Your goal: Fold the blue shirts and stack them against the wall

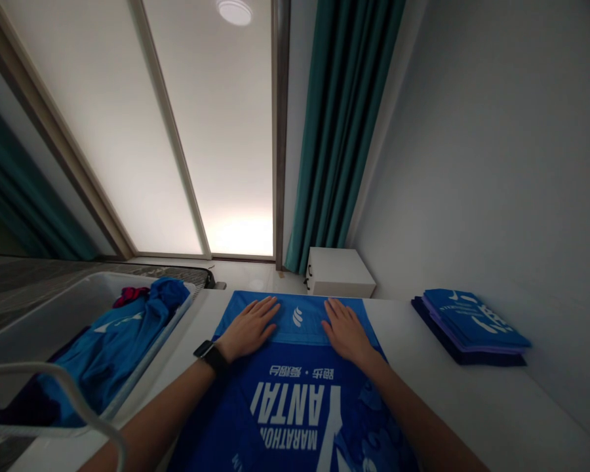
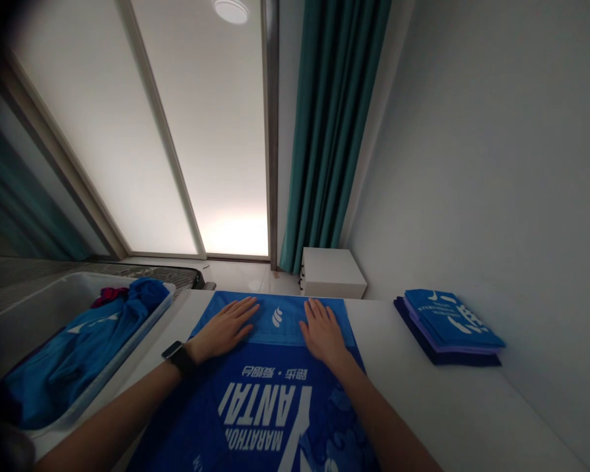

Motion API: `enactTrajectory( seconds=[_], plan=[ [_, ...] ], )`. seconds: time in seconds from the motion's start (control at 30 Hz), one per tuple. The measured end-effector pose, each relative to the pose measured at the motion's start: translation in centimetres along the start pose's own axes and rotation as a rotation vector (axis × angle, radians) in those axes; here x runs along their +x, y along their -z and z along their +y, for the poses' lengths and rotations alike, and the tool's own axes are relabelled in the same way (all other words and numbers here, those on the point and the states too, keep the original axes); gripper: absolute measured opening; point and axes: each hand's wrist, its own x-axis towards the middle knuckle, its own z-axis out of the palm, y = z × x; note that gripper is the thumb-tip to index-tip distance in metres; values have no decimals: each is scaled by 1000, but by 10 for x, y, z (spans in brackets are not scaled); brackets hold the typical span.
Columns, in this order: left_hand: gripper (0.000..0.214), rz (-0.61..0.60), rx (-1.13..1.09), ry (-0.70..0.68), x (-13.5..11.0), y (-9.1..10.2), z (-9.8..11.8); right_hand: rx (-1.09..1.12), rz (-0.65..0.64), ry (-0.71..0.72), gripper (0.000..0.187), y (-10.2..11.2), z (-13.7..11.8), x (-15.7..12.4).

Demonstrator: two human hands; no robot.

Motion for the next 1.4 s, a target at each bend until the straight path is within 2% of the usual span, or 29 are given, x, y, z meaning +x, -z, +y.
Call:
enactTrajectory(
  seconds=[0.07, 0.17, 0.3, 0.5, 0.67, 0.9, 1.03, 1.1, 1.23, 1.3, 1.4],
  plan=[
    [53, -37, 21, -8, 12, -12, 1, 7, -76, -47, 63, -5, -7, 10],
    [57, -70, 46, 66, 18, -28, -4, 23, -153, -106, 69, -10, -5, 19],
    [59, -32, 51, 127, 15, -37, -8, -1, -143, -144, 69, -12, 10, 20],
    [59, -45, 104, 154, 13, -38, -6, -65, -114, -228, 69, -17, 30, 20],
    [59, -53, 113, 167, 14, -34, -3, -124, -103, -352, 67, -20, 43, 20],
    [59, -130, 90, 203, 16, -26, 1, -135, -113, -399, 68, -20, 47, 19],
    [54, -82, 74, 190, 35, -28, 24, -132, -91, -390, 67, -20, 44, 19],
    [52, -27, 63, 148, 55, -33, 45, -128, -77, -390, 67, -20, 44, 18],
    [51, -6, 42, 91, 94, -48, 87, -129, -52, -386, 65, -19, 42, 17],
    [51, -19, 34, 99, 105, -56, 98, -122, -39, -386, 64, -18, 41, 16],
    [52, -35, 26, 107, 109, -64, 102, -109, -25, -392, 64, -17, 40, 17]
  ],
)
